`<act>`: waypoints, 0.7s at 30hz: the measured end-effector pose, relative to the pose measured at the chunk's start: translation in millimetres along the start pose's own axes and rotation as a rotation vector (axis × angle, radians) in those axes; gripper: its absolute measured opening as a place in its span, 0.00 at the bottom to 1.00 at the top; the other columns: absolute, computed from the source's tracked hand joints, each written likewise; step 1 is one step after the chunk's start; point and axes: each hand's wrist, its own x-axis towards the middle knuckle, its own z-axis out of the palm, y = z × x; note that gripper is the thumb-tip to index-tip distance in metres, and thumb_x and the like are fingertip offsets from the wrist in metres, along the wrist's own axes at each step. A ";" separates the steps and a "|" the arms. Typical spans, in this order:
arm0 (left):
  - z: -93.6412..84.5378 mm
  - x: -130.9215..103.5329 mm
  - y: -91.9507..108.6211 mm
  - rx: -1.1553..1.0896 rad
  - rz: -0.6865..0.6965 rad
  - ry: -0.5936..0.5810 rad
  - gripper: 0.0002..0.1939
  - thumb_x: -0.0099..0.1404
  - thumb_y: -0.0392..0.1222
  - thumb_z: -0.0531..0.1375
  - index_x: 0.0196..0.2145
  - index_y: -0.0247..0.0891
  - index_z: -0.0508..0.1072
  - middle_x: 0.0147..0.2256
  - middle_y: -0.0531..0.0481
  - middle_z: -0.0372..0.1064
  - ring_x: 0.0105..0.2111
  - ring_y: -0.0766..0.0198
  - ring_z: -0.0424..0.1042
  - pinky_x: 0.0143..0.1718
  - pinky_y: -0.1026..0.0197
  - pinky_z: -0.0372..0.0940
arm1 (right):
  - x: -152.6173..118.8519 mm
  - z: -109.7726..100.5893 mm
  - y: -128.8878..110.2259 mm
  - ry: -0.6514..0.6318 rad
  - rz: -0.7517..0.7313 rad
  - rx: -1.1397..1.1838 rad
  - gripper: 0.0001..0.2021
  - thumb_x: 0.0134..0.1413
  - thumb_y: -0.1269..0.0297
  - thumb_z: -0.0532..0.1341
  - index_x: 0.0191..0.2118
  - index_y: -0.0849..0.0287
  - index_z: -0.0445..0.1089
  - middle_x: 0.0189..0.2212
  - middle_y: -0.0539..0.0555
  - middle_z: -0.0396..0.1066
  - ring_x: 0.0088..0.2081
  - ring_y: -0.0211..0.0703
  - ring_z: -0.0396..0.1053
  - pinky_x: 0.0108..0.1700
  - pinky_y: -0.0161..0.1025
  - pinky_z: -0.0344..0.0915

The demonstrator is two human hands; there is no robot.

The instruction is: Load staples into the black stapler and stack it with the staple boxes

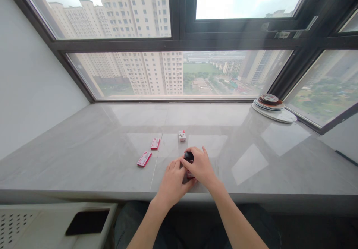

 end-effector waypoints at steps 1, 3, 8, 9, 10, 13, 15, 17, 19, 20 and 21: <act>-0.4 -0.3 -1.8 0.003 -0.011 0.002 0.29 0.65 0.48 0.65 0.63 0.55 0.67 0.63 0.47 0.63 0.63 0.47 0.62 0.64 0.42 0.59 | 3.5 2.4 -0.6 0.025 0.027 0.047 0.08 0.55 0.58 0.64 0.40 0.53 0.75 0.39 0.51 0.77 0.43 0.49 0.73 0.68 0.63 0.45; -0.2 -0.3 -5.1 0.012 -0.029 0.001 0.28 0.65 0.48 0.64 0.62 0.55 0.67 0.64 0.47 0.61 0.64 0.47 0.60 0.64 0.41 0.59 | 9.7 0.0 2.3 0.088 0.097 0.235 0.10 0.56 0.55 0.63 0.40 0.54 0.74 0.39 0.53 0.77 0.42 0.49 0.73 0.61 0.57 0.59; 0.9 -1.2 -8.7 0.019 -0.036 0.011 0.27 0.66 0.49 0.63 0.62 0.54 0.67 0.68 0.49 0.55 0.67 0.47 0.57 0.65 0.42 0.58 | 6.5 -33.6 37.6 0.354 0.239 0.799 0.15 0.64 0.52 0.54 0.43 0.56 0.71 0.50 0.59 0.75 0.56 0.52 0.70 0.55 0.48 0.69; 0.5 -2.0 -8.7 0.009 -0.034 0.016 0.27 0.67 0.48 0.63 0.63 0.53 0.67 0.69 0.49 0.55 0.67 0.48 0.57 0.65 0.43 0.59 | 1.6 -41.8 49.0 0.367 0.283 0.864 0.16 0.64 0.52 0.53 0.43 0.56 0.71 0.52 0.59 0.75 0.58 0.53 0.69 0.55 0.48 0.70; -0.3 -2.9 -8.6 -0.005 -0.034 0.022 0.27 0.67 0.47 0.63 0.63 0.53 0.67 0.68 0.49 0.56 0.67 0.49 0.56 0.65 0.44 0.59 | -4.4 -50.1 60.9 0.359 0.344 0.904 0.16 0.64 0.52 0.53 0.44 0.56 0.71 0.52 0.59 0.74 0.58 0.53 0.69 0.53 0.48 0.72; -3.1 -5.1 -9.1 -0.062 -0.051 0.033 0.24 0.66 0.43 0.62 0.59 0.52 0.69 0.68 0.50 0.56 0.67 0.52 0.57 0.65 0.47 0.59 | -25.8 -73.0 92.4 0.311 0.560 0.867 0.16 0.60 0.50 0.58 0.47 0.55 0.70 0.45 0.57 0.76 0.45 0.50 0.76 0.40 0.45 0.77; -4.1 -5.0 -9.8 -0.093 -0.071 0.030 0.20 0.65 0.42 0.63 0.55 0.51 0.72 0.69 0.52 0.56 0.67 0.54 0.57 0.65 0.48 0.59 | -39.5 -83.1 101.7 0.287 0.658 0.750 0.18 0.60 0.47 0.59 0.47 0.53 0.69 0.33 0.51 0.74 0.29 0.43 0.74 0.25 0.39 0.72; -3.9 -3.4 -10.0 -0.108 -0.089 0.021 0.18 0.64 0.42 0.64 0.51 0.51 0.73 0.69 0.53 0.56 0.67 0.54 0.58 0.65 0.48 0.60 | -49.7 -84.4 97.8 0.136 0.711 0.629 0.20 0.61 0.43 0.57 0.45 0.54 0.68 0.23 0.46 0.67 0.16 0.37 0.63 0.14 0.32 0.57; -3.0 -0.9 -9.4 -0.111 -0.101 0.007 0.17 0.62 0.42 0.65 0.49 0.51 0.74 0.68 0.53 0.57 0.66 0.53 0.58 0.65 0.47 0.59 | -55.1 -75.1 83.3 -0.126 0.705 0.568 0.22 0.62 0.41 0.55 0.42 0.56 0.69 0.18 0.43 0.62 0.12 0.33 0.54 0.12 0.30 0.44; -2.7 0.5 -9.2 -0.111 -0.106 0.002 0.17 0.61 0.43 0.66 0.49 0.52 0.75 0.68 0.53 0.58 0.65 0.53 0.59 0.64 0.45 0.59 | -55.9 -67.2 74.2 -0.240 0.681 0.560 0.22 0.62 0.40 0.55 0.41 0.56 0.69 0.17 0.43 0.61 0.12 0.32 0.52 0.13 0.30 0.42; -2.8 1.7 -9.2 -0.112 -0.108 -0.002 0.17 0.60 0.43 0.67 0.48 0.52 0.75 0.67 0.53 0.59 0.65 0.52 0.60 0.64 0.45 0.59 | -55.5 -58.0 65.3 -0.314 0.646 0.555 0.22 0.61 0.40 0.56 0.39 0.56 0.69 0.17 0.43 0.60 0.12 0.31 0.50 0.14 0.30 0.41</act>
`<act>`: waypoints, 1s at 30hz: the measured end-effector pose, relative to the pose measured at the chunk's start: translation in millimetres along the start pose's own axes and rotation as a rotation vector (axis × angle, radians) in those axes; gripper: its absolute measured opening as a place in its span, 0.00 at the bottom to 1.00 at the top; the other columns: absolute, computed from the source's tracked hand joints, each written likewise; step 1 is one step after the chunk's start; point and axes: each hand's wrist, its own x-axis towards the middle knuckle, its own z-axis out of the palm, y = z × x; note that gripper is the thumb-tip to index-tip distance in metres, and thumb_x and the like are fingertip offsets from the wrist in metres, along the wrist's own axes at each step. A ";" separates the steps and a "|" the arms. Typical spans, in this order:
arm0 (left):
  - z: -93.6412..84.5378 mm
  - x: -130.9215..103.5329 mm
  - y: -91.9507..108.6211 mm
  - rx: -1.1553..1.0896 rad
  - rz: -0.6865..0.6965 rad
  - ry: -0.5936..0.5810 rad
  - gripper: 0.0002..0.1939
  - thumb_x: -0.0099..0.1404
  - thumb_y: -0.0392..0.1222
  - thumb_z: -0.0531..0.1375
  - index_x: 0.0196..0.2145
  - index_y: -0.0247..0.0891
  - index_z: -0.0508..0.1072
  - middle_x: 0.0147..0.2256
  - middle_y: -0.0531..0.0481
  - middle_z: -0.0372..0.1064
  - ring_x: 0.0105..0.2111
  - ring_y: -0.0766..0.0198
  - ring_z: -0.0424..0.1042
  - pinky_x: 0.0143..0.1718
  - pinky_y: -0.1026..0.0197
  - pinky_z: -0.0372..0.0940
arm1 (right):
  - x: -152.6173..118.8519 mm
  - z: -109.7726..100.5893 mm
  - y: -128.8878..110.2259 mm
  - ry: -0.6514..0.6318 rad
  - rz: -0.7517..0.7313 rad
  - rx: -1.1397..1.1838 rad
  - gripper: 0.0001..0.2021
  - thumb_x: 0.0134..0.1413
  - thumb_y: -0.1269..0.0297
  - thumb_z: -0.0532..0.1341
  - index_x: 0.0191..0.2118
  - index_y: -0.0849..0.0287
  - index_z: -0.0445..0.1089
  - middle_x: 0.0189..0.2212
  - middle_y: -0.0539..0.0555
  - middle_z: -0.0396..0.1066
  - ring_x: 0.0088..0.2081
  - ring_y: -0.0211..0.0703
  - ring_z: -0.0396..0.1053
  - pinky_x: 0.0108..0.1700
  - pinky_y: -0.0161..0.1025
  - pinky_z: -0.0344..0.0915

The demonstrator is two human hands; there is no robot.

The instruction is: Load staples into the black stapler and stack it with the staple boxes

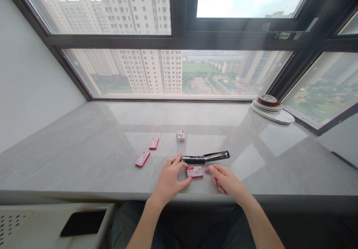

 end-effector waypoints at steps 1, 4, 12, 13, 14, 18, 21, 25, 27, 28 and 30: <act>-0.6 1.0 -0.3 -0.005 -0.002 -0.004 0.17 0.60 0.44 0.68 0.47 0.52 0.76 0.67 0.53 0.60 0.64 0.52 0.60 0.64 0.44 0.59 | 1.5 11.8 -2.1 -0.028 -0.030 -0.029 0.21 0.61 0.41 0.58 0.38 0.57 0.69 0.17 0.42 0.60 0.13 0.31 0.50 0.15 0.30 0.42; -5.4 2.5 -4.7 -0.049 -0.004 -0.010 0.16 0.58 0.45 0.70 0.45 0.51 0.76 0.66 0.53 0.62 0.64 0.53 0.61 0.64 0.47 0.60 | 10.4 32.5 -3.9 0.031 -0.125 -0.149 0.20 0.58 0.43 0.61 0.33 0.58 0.69 0.17 0.44 0.61 0.16 0.32 0.51 0.19 0.31 0.44; -10.8 -2.5 -15.8 -0.088 0.033 -0.042 0.19 0.60 0.45 0.69 0.49 0.49 0.73 0.66 0.52 0.60 0.65 0.53 0.62 0.65 0.50 0.61 | 0.5 5.8 -12.4 0.265 -0.181 -0.521 0.17 0.62 0.48 0.58 0.38 0.58 0.71 0.17 0.46 0.64 0.21 0.39 0.60 0.25 0.35 0.49; -9.1 -3.6 -14.8 -0.071 0.033 -0.032 0.21 0.60 0.45 0.69 0.50 0.49 0.73 0.67 0.52 0.59 0.65 0.53 0.62 0.65 0.49 0.61 | -2.3 7.9 -17.3 0.293 -0.225 -0.559 0.16 0.63 0.49 0.57 0.41 0.57 0.71 0.17 0.45 0.63 0.22 0.39 0.60 0.26 0.35 0.50; -7.3 -4.6 -13.6 -0.054 0.034 -0.021 0.22 0.60 0.45 0.69 0.52 0.49 0.72 0.67 0.51 0.58 0.65 0.52 0.61 0.65 0.48 0.61 | -4.0 12.4 -22.4 0.308 -0.272 -0.586 0.15 0.65 0.50 0.56 0.44 0.55 0.72 0.18 0.45 0.63 0.22 0.40 0.61 0.27 0.36 0.51; -2.9 -7.0 -9.7 -0.011 0.063 0.009 0.21 0.63 0.44 0.67 0.54 0.50 0.72 0.68 0.52 0.58 0.66 0.53 0.61 0.65 0.48 0.61 | 2.0 43.9 -36.2 0.269 -0.363 -0.644 0.14 0.64 0.55 0.56 0.51 0.51 0.72 0.22 0.47 0.70 0.28 0.43 0.67 0.30 0.36 0.53; -3.3 -6.8 -9.6 -0.005 0.065 0.003 0.22 0.63 0.44 0.67 0.55 0.52 0.72 0.67 0.52 0.58 0.65 0.53 0.61 0.64 0.48 0.62 | 14.2 65.2 -36.5 0.240 -0.361 -0.567 0.14 0.63 0.56 0.57 0.48 0.54 0.72 0.21 0.47 0.69 0.28 0.44 0.68 0.31 0.36 0.55; -4.1 -6.0 -11.0 -0.007 0.051 0.001 0.24 0.62 0.43 0.68 0.55 0.53 0.72 0.67 0.53 0.60 0.65 0.53 0.62 0.64 0.48 0.63 | 29.4 76.7 -30.9 0.247 -0.345 -0.327 0.14 0.62 0.53 0.58 0.46 0.58 0.70 0.18 0.44 0.63 0.24 0.42 0.66 0.31 0.36 0.58; -4.0 -5.8 -11.6 -0.011 0.045 0.005 0.24 0.61 0.44 0.68 0.55 0.54 0.72 0.67 0.53 0.60 0.64 0.53 0.63 0.64 0.49 0.63 | 35.1 78.0 -30.1 0.240 -0.348 -0.252 0.15 0.61 0.53 0.59 0.45 0.58 0.69 0.17 0.43 0.62 0.23 0.41 0.65 0.31 0.36 0.60; -3.9 -5.7 -11.8 -0.016 0.042 0.003 0.24 0.61 0.44 0.68 0.55 0.54 0.72 0.66 0.53 0.60 0.64 0.53 0.63 0.64 0.49 0.63 | 37.3 78.5 -30.8 0.233 -0.353 -0.241 0.14 0.61 0.53 0.60 0.45 0.57 0.70 0.17 0.43 0.62 0.23 0.40 0.64 0.30 0.36 0.59; -3.8 -5.5 -12.6 -0.030 0.039 -0.004 0.26 0.62 0.45 0.68 0.57 0.53 0.72 0.65 0.51 0.61 0.63 0.52 0.64 0.64 0.48 0.63 | 40.1 79.7 -35.2 0.205 -0.369 -0.261 0.12 0.61 0.53 0.60 0.42 0.56 0.71 0.18 0.43 0.61 0.22 0.39 0.62 0.29 0.35 0.58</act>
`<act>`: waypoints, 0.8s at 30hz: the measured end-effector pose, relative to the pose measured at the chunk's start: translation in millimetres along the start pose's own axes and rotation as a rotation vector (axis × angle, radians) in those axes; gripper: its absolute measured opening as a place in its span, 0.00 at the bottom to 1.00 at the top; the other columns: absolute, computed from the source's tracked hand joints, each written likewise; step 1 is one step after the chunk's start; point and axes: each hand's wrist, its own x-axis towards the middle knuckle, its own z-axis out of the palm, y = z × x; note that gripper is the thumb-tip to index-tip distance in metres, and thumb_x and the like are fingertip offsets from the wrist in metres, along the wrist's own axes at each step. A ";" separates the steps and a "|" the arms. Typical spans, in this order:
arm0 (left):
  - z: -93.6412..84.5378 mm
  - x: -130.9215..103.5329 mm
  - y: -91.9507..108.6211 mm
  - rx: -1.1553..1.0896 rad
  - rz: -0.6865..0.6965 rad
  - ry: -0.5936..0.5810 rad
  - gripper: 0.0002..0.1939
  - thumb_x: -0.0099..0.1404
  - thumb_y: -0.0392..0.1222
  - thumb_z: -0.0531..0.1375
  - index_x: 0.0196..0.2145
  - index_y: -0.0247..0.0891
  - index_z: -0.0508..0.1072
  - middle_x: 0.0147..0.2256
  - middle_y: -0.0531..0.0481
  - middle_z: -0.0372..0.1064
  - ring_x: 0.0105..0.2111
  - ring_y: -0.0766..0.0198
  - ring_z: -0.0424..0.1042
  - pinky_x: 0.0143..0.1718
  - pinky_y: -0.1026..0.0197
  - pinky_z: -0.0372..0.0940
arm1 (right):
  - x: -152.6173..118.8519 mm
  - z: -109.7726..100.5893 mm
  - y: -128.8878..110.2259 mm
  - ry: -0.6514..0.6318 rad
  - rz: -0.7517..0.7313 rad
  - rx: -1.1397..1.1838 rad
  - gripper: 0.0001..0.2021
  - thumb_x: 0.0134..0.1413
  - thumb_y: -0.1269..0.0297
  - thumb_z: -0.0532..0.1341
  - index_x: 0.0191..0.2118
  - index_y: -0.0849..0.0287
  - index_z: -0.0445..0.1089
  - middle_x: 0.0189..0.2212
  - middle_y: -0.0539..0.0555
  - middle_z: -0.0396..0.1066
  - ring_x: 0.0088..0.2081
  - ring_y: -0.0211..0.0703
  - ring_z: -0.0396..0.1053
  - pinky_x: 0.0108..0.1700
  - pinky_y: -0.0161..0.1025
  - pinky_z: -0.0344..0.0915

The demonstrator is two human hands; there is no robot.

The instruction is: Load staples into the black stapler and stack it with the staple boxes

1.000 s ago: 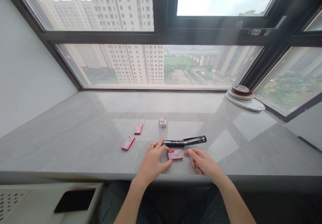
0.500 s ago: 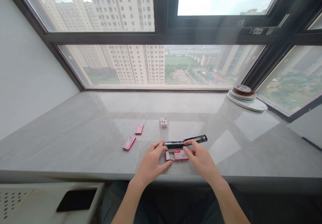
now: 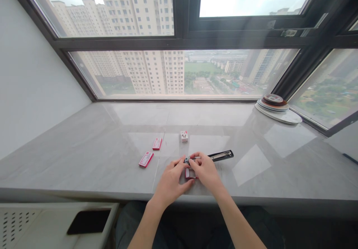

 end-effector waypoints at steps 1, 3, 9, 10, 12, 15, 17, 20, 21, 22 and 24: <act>-0.1 0.0 -0.5 -0.008 0.000 -0.003 0.27 0.61 0.45 0.68 0.58 0.53 0.71 0.64 0.50 0.63 0.63 0.52 0.64 0.63 0.48 0.63 | 1.4 0.0 -3.2 -0.013 -0.018 -0.020 0.11 0.61 0.54 0.60 0.40 0.56 0.72 0.18 0.43 0.61 0.22 0.38 0.61 0.28 0.35 0.57; -0.7 -0.2 -1.7 -0.024 0.003 -0.005 0.29 0.61 0.45 0.68 0.60 0.52 0.70 0.62 0.48 0.65 0.62 0.50 0.65 0.63 0.47 0.64 | 1.8 -1.1 -11.6 -0.020 -0.068 -0.073 0.10 0.62 0.55 0.59 0.38 0.55 0.72 0.18 0.44 0.62 0.23 0.38 0.60 0.28 0.34 0.55; -3.0 -0.2 -6.2 -0.062 0.014 -0.014 0.35 0.63 0.45 0.66 0.66 0.51 0.64 0.63 0.47 0.65 0.65 0.50 0.62 0.64 0.47 0.62 | -16.6 -11.3 -26.7 -0.085 -0.223 -0.377 0.04 0.59 0.63 0.61 0.35 0.54 0.73 0.21 0.46 0.66 0.25 0.37 0.61 0.29 0.35 0.49; -3.1 0.2 -6.9 -0.071 0.017 -0.021 0.34 0.64 0.45 0.65 0.66 0.51 0.63 0.62 0.48 0.67 0.65 0.51 0.61 0.64 0.48 0.62 | -20.5 -12.9 -26.0 -0.114 -0.227 -0.440 0.04 0.58 0.64 0.61 0.33 0.54 0.72 0.21 0.46 0.67 0.25 0.37 0.62 0.29 0.35 0.48; -3.1 1.0 -8.4 -0.092 0.022 -0.038 0.32 0.66 0.44 0.64 0.66 0.52 0.64 0.59 0.49 0.70 0.66 0.53 0.61 0.65 0.49 0.61 | -26.9 -16.3 -23.5 -0.159 -0.209 -0.519 0.04 0.57 0.66 0.62 0.31 0.54 0.72 0.22 0.47 0.69 0.26 0.37 0.63 0.29 0.36 0.46; -3.6 1.4 -10.4 -0.116 0.011 -0.050 0.29 0.63 0.44 0.67 0.61 0.52 0.68 0.60 0.51 0.69 0.65 0.53 0.62 0.64 0.49 0.61 | -32.8 -25.1 -20.3 -0.205 -0.169 -0.511 0.04 0.58 0.65 0.61 0.34 0.53 0.73 0.23 0.46 0.70 0.26 0.37 0.63 0.29 0.35 0.47; -5.1 0.5 -11.0 -0.124 0.008 -0.047 0.25 0.62 0.44 0.68 0.57 0.52 0.71 0.63 0.51 0.65 0.65 0.53 0.62 0.64 0.49 0.61 | -35.2 -36.1 -17.7 -0.204 -0.160 -0.467 0.05 0.60 0.63 0.60 0.37 0.52 0.74 0.24 0.46 0.70 0.26 0.38 0.64 0.29 0.35 0.49; -8.8 -2.4 -9.5 -0.096 0.006 0.018 0.20 0.60 0.46 0.70 0.50 0.49 0.73 0.64 0.50 0.63 0.64 0.51 0.62 0.62 0.49 0.61 | -38.4 -58.7 -7.7 -0.099 -0.105 -0.427 0.07 0.63 0.58 0.58 0.40 0.53 0.72 0.22 0.45 0.67 0.26 0.39 0.64 0.30 0.35 0.51; -9.6 -3.6 -8.0 -0.074 -0.010 0.058 0.19 0.61 0.47 0.69 0.48 0.48 0.73 0.61 0.49 0.65 0.61 0.51 0.64 0.60 0.49 0.62 | -39.5 -66.1 -2.4 -0.052 -0.068 -0.432 0.09 0.64 0.57 0.57 0.39 0.53 0.70 0.22 0.45 0.67 0.26 0.39 0.64 0.29 0.35 0.52; -9.8 -4.8 -6.0 -0.045 -0.033 0.095 0.16 0.63 0.49 0.68 0.46 0.46 0.73 0.57 0.48 0.69 0.57 0.51 0.66 0.57 0.49 0.63 | -40.6 -72.5 3.4 -0.016 -0.031 -0.445 0.10 0.65 0.55 0.56 0.37 0.54 0.69 0.21 0.46 0.67 0.26 0.40 0.64 0.29 0.36 0.51; -7.2 -6.7 -0.4 0.024 -0.086 0.139 0.09 0.70 0.51 0.61 0.40 0.45 0.73 0.44 0.48 0.74 0.47 0.54 0.70 0.49 0.51 0.65 | -42.7 -79.6 14.6 0.003 0.016 -0.474 0.13 0.67 0.54 0.53 0.33 0.54 0.67 0.22 0.47 0.68 0.26 0.40 0.64 0.29 0.36 0.51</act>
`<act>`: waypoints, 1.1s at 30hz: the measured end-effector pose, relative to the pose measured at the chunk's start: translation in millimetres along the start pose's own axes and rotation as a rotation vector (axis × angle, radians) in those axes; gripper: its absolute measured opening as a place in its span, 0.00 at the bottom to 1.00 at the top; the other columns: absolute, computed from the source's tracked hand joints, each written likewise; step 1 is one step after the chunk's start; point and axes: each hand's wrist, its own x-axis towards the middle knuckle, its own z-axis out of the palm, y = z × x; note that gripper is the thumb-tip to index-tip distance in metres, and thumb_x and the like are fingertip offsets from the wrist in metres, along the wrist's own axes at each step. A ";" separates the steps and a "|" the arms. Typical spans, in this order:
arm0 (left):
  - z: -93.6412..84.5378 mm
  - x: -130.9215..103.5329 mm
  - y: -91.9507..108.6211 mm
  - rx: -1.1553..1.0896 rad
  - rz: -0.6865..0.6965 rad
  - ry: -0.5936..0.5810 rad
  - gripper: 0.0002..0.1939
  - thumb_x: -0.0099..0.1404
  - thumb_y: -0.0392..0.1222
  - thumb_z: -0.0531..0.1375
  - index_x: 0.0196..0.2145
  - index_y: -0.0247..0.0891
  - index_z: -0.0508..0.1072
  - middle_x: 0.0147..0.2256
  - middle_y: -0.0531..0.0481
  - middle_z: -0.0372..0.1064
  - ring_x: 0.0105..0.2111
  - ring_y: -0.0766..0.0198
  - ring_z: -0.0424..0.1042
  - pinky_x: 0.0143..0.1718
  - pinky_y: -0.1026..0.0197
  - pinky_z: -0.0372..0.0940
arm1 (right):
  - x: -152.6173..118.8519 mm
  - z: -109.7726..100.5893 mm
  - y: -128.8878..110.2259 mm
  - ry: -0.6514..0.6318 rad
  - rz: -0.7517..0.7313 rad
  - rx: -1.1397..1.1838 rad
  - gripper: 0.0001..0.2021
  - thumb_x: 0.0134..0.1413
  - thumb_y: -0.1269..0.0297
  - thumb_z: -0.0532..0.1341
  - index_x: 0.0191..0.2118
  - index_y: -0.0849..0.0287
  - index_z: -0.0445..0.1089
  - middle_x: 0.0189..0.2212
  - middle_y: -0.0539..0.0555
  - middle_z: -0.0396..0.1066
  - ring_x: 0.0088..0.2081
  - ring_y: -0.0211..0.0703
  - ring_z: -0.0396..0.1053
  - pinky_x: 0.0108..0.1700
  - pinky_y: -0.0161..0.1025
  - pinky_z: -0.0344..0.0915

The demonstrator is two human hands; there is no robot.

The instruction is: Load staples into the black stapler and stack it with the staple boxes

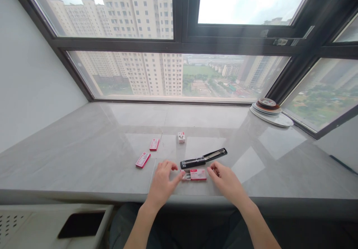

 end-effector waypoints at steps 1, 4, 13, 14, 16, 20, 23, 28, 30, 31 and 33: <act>2.9 -1.3 3.6 0.039 -0.015 0.009 0.10 0.73 0.50 0.57 0.36 0.44 0.73 0.39 0.49 0.74 0.43 0.55 0.71 0.47 0.52 0.64 | -0.9 2.0 3.9 -0.016 0.000 -0.008 0.14 0.67 0.54 0.53 0.32 0.54 0.66 0.23 0.48 0.69 0.26 0.41 0.64 0.29 0.36 0.51; 17.0 -4.6 16.6 0.142 -0.019 0.022 0.15 0.75 0.45 0.52 0.32 0.43 0.71 0.33 0.50 0.72 0.39 0.55 0.70 0.45 0.52 0.61 | -3.2 15.6 3.7 -0.066 -0.057 0.011 0.15 0.67 0.53 0.53 0.32 0.54 0.66 0.25 0.49 0.72 0.27 0.43 0.66 0.30 0.37 0.52; 40.6 -5.6 42.6 0.161 -0.024 0.114 0.13 0.76 0.47 0.51 0.50 0.48 0.74 0.40 0.48 0.73 0.43 0.54 0.71 0.45 0.52 0.61 | 10.1 2.5 47.5 0.021 0.173 0.224 0.23 0.57 0.40 0.61 0.43 0.57 0.70 0.18 0.46 0.65 0.22 0.41 0.63 0.26 0.36 0.54; 41.2 -5.4 43.4 0.170 -0.017 0.105 0.15 0.76 0.47 0.52 0.54 0.49 0.73 0.42 0.47 0.73 0.44 0.54 0.71 0.46 0.51 0.61 | 14.3 -6.2 56.9 0.053 0.220 0.274 0.28 0.55 0.40 0.63 0.50 0.59 0.69 0.18 0.45 0.64 0.21 0.41 0.62 0.24 0.36 0.53; 42.4 -4.8 43.8 0.193 -0.017 0.089 0.17 0.75 0.48 0.52 0.58 0.50 0.71 0.42 0.47 0.73 0.45 0.53 0.71 0.46 0.51 0.60 | 24.8 -22.8 67.8 0.079 0.244 0.409 0.36 0.51 0.39 0.65 0.59 0.60 0.64 0.21 0.44 0.65 0.19 0.37 0.59 0.22 0.35 0.52; 42.9 -3.4 42.3 0.202 -0.026 0.064 0.17 0.76 0.49 0.51 0.57 0.51 0.72 0.43 0.47 0.73 0.45 0.53 0.71 0.45 0.51 0.59 | 53.6 -41.4 53.0 -0.027 0.059 0.655 0.33 0.50 0.39 0.66 0.53 0.59 0.71 0.26 0.47 0.66 0.20 0.32 0.52 0.22 0.34 0.49; 42.2 -2.5 42.2 0.195 -0.024 0.057 0.16 0.76 0.49 0.51 0.56 0.50 0.72 0.44 0.48 0.73 0.46 0.53 0.71 0.45 0.51 0.59 | 74.7 -36.2 22.8 -0.069 -0.086 0.647 0.31 0.45 0.38 0.69 0.44 0.61 0.74 0.26 0.49 0.67 0.23 0.34 0.55 0.24 0.35 0.53; 40.9 -1.0 44.1 0.200 -0.031 0.052 0.15 0.76 0.51 0.51 0.53 0.50 0.73 0.43 0.47 0.72 0.46 0.52 0.71 0.45 0.51 0.59 | 88.7 -5.5 -19.3 -0.032 -0.282 0.409 0.22 0.45 0.43 0.71 0.36 0.57 0.75 0.21 0.43 0.57 0.25 0.34 0.53 0.28 0.34 0.52; 39.8 -0.4 44.5 0.205 -0.034 0.044 0.15 0.76 0.53 0.51 0.52 0.50 0.73 0.42 0.47 0.72 0.45 0.52 0.70 0.45 0.50 0.59 | 88.6 4.4 -27.5 -0.049 -0.335 0.304 0.19 0.45 0.46 0.72 0.36 0.56 0.76 0.20 0.41 0.53 0.24 0.34 0.51 0.28 0.34 0.49; 39.2 -0.3 44.8 0.208 -0.033 0.041 0.16 0.75 0.54 0.52 0.51 0.50 0.73 0.42 0.47 0.72 0.45 0.51 0.70 0.45 0.50 0.59 | 88.4 7.5 -29.7 -0.059 -0.351 0.264 0.18 0.45 0.47 0.72 0.36 0.55 0.77 0.20 0.41 0.53 0.24 0.34 0.51 0.28 0.34 0.48; 37.8 -0.7 45.9 0.213 -0.025 0.045 0.16 0.73 0.56 0.54 0.51 0.49 0.74 0.41 0.47 0.71 0.45 0.51 0.70 0.45 0.49 0.60 | 88.1 9.9 -31.2 -0.095 -0.376 0.212 0.17 0.46 0.48 0.71 0.38 0.55 0.78 0.20 0.41 0.54 0.24 0.34 0.52 0.28 0.33 0.48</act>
